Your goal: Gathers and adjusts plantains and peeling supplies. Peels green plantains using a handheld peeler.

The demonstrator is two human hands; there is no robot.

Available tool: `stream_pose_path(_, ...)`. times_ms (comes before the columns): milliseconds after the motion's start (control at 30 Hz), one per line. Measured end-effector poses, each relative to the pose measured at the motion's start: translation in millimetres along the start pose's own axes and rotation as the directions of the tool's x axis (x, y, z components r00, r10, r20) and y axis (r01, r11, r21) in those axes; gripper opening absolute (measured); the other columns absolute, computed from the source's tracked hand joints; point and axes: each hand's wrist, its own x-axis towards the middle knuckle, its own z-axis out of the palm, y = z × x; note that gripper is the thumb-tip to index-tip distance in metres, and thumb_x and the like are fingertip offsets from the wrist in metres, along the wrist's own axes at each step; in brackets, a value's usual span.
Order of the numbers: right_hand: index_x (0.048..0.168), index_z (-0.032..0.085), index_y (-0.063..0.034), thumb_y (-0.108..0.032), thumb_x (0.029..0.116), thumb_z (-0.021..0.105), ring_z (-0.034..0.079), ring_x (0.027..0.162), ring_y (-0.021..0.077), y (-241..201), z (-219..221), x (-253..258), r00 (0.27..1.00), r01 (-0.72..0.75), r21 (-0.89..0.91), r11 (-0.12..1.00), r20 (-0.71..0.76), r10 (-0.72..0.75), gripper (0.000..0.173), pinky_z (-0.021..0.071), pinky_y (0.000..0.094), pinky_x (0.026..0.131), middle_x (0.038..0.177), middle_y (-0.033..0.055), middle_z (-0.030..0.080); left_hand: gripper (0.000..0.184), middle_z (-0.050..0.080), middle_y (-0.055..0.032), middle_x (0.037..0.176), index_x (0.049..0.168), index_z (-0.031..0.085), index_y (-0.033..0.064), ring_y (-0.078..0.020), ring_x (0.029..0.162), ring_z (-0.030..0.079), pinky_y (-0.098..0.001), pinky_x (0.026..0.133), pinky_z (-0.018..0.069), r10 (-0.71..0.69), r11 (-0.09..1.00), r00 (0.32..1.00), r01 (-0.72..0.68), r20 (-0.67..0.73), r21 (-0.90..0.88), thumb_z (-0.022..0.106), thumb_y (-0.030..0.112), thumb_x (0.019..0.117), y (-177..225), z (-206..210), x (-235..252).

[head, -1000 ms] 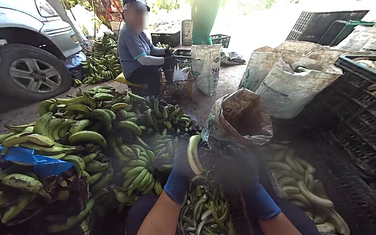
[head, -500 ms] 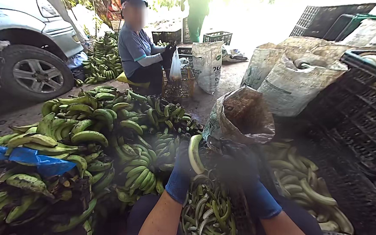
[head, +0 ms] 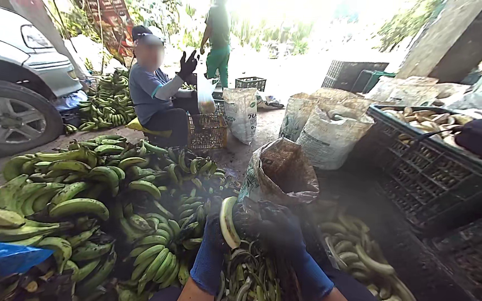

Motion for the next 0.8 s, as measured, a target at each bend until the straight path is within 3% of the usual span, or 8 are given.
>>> stream_pose_path(200, 0.127, 0.072, -0.0288, -0.072, 0.0951, 0.045, 0.065, 0.117, 0.0228, 0.2, 4.6, -2.9, 0.998, -0.042, 0.044, 0.998, 0.042, 0.041, 0.06, 0.0494, 0.0579, 0.096, 0.129, 0.0026, 0.069, 0.06, 0.066, -0.0108, 0.078, 0.102, 0.064, 0.0068, -0.0182, 0.064, 0.067, -0.0324, 0.056, 0.0585, -0.018, 0.998, 1.0, 0.017, -0.003, -0.061, 0.022, 0.048, 0.1102, 5.7, 2.9, -1.5)
stream_pose_path(367, 0.127, 0.071, -0.0315, -0.073, 0.0951, 0.044, 0.065, 0.118, 0.0206, -3.3, 7.9, -3.9, 1.0, -0.024, 0.019, 1.0, 0.018, 0.023, 0.06, 0.0489, 0.0576, 0.096, 0.13, 0.0001, 0.069, 0.057, 0.067, -0.0113, 0.082, 0.105, 0.063, 0.0074, -0.0192, 0.068, 0.068, -0.0337, 0.059, 0.0591, -0.005, 0.999, 1.0, 0.005, -0.007, -0.053, 0.024, 0.048, 0.1101, 5.8, 0.2, -1.0)
stream_pose_path(467, 0.125, 0.073, -0.0278, -0.072, 0.0946, 0.046, 0.064, 0.119, 0.0222, -5.5, 6.5, -3.4, 0.999, -0.046, 0.066, 0.997, 0.003, 0.046, 0.06, 0.0476, 0.0599, 0.097, 0.13, 0.0014, 0.069, 0.058, 0.066, -0.011, 0.08, 0.104, 0.063, 0.0075, -0.0187, 0.066, 0.066, -0.0331, 0.057, 0.0582, -0.007, 0.998, 1.0, 0.007, -0.003, -0.059, 0.023, 0.048, 0.1099, 6.3, 0.7, -1.5)
stream_pose_path(533, 0.124, 0.073, -0.0251, -0.068, 0.0949, 0.05, 0.063, 0.12, 0.0192, -4.7, 6.6, -4.1, 0.997, -0.082, 0.177, 0.981, 0.01, 0.081, 0.057, 0.0504, 0.053, 0.098, 0.131, 0.0006, 0.068, 0.056, 0.068, -0.0116, 0.082, 0.106, 0.064, 0.0072, -0.0191, 0.068, 0.068, -0.0332, 0.058, 0.0593, 0.004, 0.999, 1.0, -0.004, 0.009, -0.05, 0.023, 0.046, 0.1103, 5.8, 0.3, -2.5)
stream_pose_path(600, 0.125, 0.072, -0.0145, -0.052, 0.0958, 0.061, 0.064, 0.118, 0.0143, -7.9, 6.6, -5.7, 0.979, -0.201, 0.444, 0.873, 0.082, 0.184, 0.049, 0.0532, 0.037, 0.102, 0.129, 0.0034, 0.068, 0.055, 0.068, -0.0116, 0.082, 0.107, 0.063, 0.0069, -0.0191, 0.068, 0.068, -0.0332, 0.058, 0.0594, 0.004, 0.999, 1.0, -0.004, -0.007, -0.033, 0.024, 0.045, 0.1106, 7.4, 3.1, -3.7)
stream_pose_path(633, 0.127, 0.069, -0.0104, -0.046, 0.0965, 0.062, 0.067, 0.113, 0.0149, -10.6, 6.5, -6.8, 0.956, -0.291, 0.568, 0.77, 0.143, 0.256, 0.047, 0.0561, 0.0338, 0.098, 0.129, 0.0054, 0.069, 0.055, 0.068, -0.0115, 0.082, 0.107, 0.063, 0.0067, -0.0189, 0.067, 0.068, -0.0328, 0.058, 0.0591, -0.003, 0.999, 1.0, 0.002, -0.017, -0.036, 0.025, 0.046, 0.1106, 8.7, 4.8, -5.0)
stream_pose_path(733, 0.13, 0.064, -0.0044, -0.038, 0.1033, 0.053, 0.072, 0.091, 0.0204, -23.2, 1.9, -5.0, 0.874, -0.465, 0.693, 0.551, 0.258, 0.413, 0.044, 0.062, 0.0366, 0.081, 0.111, 0.0098, 0.073, 0.058, 0.066, -0.0085, 0.078, 0.104, 0.064, 0.0078, -0.0155, 0.063, 0.066, -0.0284, 0.054, 0.0571, -0.037, 0.998, 0.999, 0.038, 0.013, -0.052, 0.022, 0.048, 0.1103, 12.3, 7.9, -7.9)
stream_pose_path(800, 0.131, 0.062, -0.0002, -0.029, 0.1079, 0.043, 0.072, 0.088, 0.0216, -29.8, -2.4, 0.8, 0.828, -0.515, 0.715, 0.472, 0.274, 0.489, 0.041, 0.0618, 0.0379, 0.079, 0.106, 0.0129, 0.073, 0.06, 0.066, -0.0084, 0.078, 0.104, 0.064, 0.0073, -0.0157, 0.063, 0.066, -0.0291, 0.055, 0.0575, -0.05, 0.997, 0.998, 0.053, 0.049, -0.061, 0.021, 0.048, 0.1101, 12.4, 6.1, -6.6)
